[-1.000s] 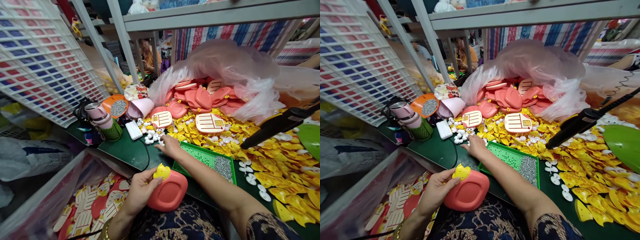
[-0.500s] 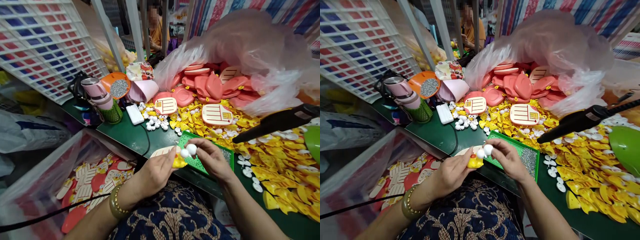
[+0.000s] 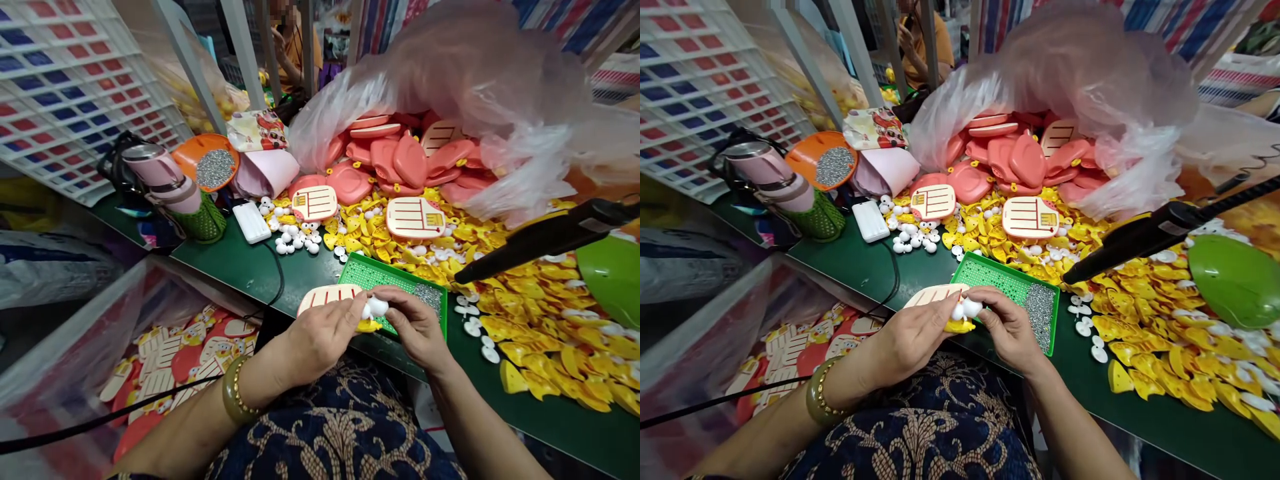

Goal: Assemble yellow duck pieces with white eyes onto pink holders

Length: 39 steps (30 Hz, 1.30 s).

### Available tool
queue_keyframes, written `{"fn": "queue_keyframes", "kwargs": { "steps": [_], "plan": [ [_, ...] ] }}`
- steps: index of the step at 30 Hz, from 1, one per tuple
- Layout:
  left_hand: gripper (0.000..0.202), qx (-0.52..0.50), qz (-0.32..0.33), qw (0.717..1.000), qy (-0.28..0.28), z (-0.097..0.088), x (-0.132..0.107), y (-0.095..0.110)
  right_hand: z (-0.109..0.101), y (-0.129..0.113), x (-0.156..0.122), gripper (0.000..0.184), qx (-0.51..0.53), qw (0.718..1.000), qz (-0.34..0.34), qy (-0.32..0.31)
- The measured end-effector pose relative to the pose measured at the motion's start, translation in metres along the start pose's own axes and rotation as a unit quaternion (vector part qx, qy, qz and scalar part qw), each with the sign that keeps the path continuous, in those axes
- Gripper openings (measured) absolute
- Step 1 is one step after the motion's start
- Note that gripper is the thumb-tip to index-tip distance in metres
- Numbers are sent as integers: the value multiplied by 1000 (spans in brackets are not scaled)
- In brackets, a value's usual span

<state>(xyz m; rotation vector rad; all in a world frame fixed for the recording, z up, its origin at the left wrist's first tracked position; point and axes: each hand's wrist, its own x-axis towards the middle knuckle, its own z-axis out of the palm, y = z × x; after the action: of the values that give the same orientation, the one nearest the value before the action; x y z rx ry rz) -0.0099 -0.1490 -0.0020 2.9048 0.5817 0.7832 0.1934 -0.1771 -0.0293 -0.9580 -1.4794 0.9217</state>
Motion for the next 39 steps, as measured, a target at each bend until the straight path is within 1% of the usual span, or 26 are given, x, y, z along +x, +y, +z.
{"fn": "queue_keyframes", "kwargs": {
  "steps": [6,10,14,18,21,25,30,33,35,37,39],
  "plan": [
    [64,11,3,1000,-11,0,-3,3,1,1,-2,25,-25,999,-35,-16],
    [58,-5,-2,1000,-10,-2,-2,4,-3,-3,1,28,-38,996,-60,-49],
    [51,-24,-11,1000,-9,-8,0,4,-7,-8,6,32,-72,991,-85,-78],
    [47,-15,-11,999,-25,-12,-1,4,-6,-13,6,34,-93,987,-104,-80],
    [48,-8,-8,999,-39,-12,-2,4,-5,-14,3,36,-85,988,-101,-77],
    [48,-1,-8,999,-44,-12,-2,3,-4,-12,2,35,-66,992,-83,-67],
    [41,4,-17,998,-64,-14,2,2,-11,-11,6,35,-83,987,-88,-107],
    [35,4,-27,997,-66,-17,7,2,-11,-15,7,35,-90,986,-72,-119],
    [31,1,-34,997,-66,-19,10,3,-6,-17,7,44,-101,986,-76,-110],
    [26,-4,-44,997,-67,-20,12,4,2,-19,9,51,-128,982,-113,-82],
    [23,-14,-57,996,-64,-22,14,5,9,-21,11,49,-163,973,-154,-57]
  ]
}}
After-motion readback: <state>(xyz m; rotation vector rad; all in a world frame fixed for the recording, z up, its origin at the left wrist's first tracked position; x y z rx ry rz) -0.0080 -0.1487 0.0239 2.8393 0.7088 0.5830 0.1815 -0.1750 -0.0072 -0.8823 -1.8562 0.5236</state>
